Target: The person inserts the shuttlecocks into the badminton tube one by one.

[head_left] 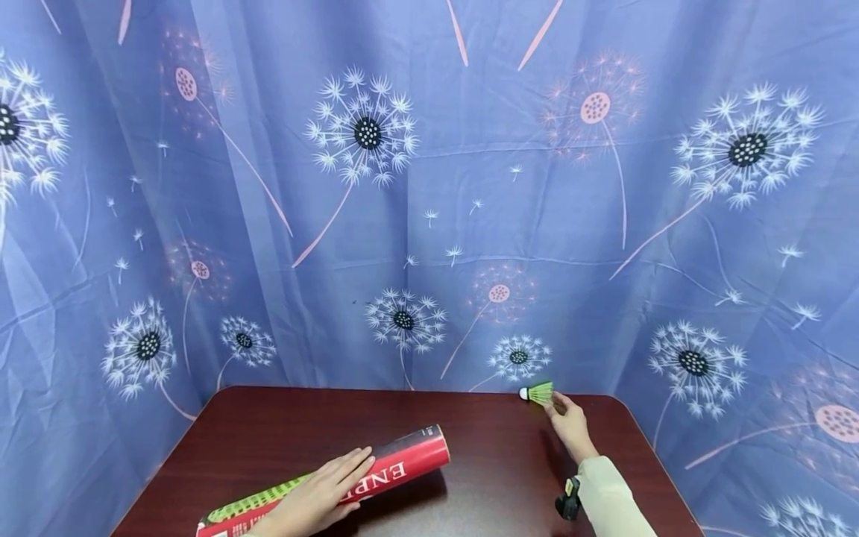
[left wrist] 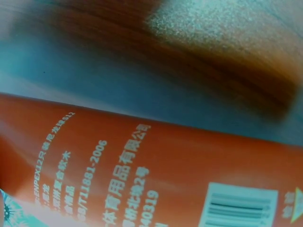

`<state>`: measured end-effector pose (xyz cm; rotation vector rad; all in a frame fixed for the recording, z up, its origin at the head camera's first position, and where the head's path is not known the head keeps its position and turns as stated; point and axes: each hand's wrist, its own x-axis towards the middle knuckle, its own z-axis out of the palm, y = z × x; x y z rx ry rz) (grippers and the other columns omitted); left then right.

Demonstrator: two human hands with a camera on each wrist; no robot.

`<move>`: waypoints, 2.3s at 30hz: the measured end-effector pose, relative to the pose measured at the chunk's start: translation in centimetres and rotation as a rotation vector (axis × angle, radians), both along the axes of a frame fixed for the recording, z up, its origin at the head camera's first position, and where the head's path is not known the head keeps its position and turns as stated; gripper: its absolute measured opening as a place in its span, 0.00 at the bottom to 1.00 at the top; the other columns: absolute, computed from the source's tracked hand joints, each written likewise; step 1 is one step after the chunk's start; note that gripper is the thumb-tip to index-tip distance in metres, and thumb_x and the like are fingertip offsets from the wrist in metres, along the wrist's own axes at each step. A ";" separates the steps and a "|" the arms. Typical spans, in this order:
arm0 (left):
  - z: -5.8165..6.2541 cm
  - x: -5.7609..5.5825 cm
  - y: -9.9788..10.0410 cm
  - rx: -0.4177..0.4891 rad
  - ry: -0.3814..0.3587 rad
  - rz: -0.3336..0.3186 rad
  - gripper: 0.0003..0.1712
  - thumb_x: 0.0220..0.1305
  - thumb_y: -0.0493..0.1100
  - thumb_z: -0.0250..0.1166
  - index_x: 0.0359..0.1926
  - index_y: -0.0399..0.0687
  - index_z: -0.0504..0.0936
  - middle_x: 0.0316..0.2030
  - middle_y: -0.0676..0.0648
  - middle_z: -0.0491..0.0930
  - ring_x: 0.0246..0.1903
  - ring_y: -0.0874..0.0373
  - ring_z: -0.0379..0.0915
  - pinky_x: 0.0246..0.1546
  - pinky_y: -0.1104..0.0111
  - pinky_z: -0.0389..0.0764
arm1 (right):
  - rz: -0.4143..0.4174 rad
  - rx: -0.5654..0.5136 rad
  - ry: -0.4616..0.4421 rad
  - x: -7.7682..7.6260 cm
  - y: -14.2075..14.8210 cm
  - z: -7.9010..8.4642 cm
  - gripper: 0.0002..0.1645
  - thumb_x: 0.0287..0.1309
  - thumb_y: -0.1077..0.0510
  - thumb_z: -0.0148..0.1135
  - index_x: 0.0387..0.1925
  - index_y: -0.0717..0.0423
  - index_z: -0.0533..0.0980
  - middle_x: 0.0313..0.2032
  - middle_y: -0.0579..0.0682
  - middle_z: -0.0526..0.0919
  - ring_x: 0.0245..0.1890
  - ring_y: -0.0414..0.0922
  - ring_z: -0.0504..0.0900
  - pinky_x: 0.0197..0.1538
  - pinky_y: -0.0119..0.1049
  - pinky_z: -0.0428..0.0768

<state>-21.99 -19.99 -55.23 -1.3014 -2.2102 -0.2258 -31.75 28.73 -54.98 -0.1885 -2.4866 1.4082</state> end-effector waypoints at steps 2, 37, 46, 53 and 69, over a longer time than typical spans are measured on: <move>-0.2 0.0 -0.1 0.002 0.019 -0.008 0.47 0.49 0.49 0.76 0.66 0.36 0.68 0.63 0.38 0.70 0.59 0.49 0.71 0.64 0.67 0.66 | 0.010 -0.026 -0.026 -0.2 0.1 -0.1 0.30 0.65 0.66 0.53 0.63 0.78 0.60 0.59 0.75 0.67 0.59 0.67 0.69 0.60 0.54 0.72; -0.5 0.1 -0.4 -0.021 0.002 0.014 0.44 0.54 0.50 0.73 0.67 0.36 0.66 0.63 0.38 0.69 0.60 0.47 0.70 0.68 0.70 0.57 | -0.228 -0.009 -0.143 -1.2 -2.8 -1.2 0.20 0.57 0.61 0.63 0.49 0.70 0.78 0.51 0.69 0.78 0.57 0.68 0.66 0.59 0.57 0.68; -0.5 -0.1 -0.5 -0.022 0.049 0.013 0.43 0.55 0.52 0.72 0.67 0.36 0.67 0.63 0.39 0.70 0.59 0.49 0.70 0.52 0.60 0.77 | -0.230 0.018 -0.102 -1.1 -2.5 -1.1 0.16 0.56 0.61 0.63 0.43 0.68 0.82 0.49 0.69 0.79 0.52 0.68 0.70 0.57 0.57 0.70; -0.6 -0.1 -0.7 -0.032 0.033 0.019 0.46 0.51 0.49 0.75 0.67 0.37 0.66 0.64 0.39 0.69 0.59 0.48 0.70 0.52 0.61 0.77 | -0.194 0.007 -0.086 -2.0 -3.1 -1.7 0.19 0.54 0.56 0.67 0.43 0.67 0.82 0.47 0.68 0.80 0.51 0.68 0.71 0.56 0.56 0.70; -0.3 0.2 -0.9 -0.031 0.041 0.028 0.43 0.54 0.51 0.73 0.66 0.36 0.68 0.63 0.39 0.70 0.58 0.48 0.71 0.49 0.59 0.79 | -0.220 0.084 -0.067 -2.0 -3.6 -1.4 0.16 0.53 0.60 0.64 0.41 0.68 0.82 0.45 0.68 0.81 0.48 0.69 0.73 0.54 0.56 0.71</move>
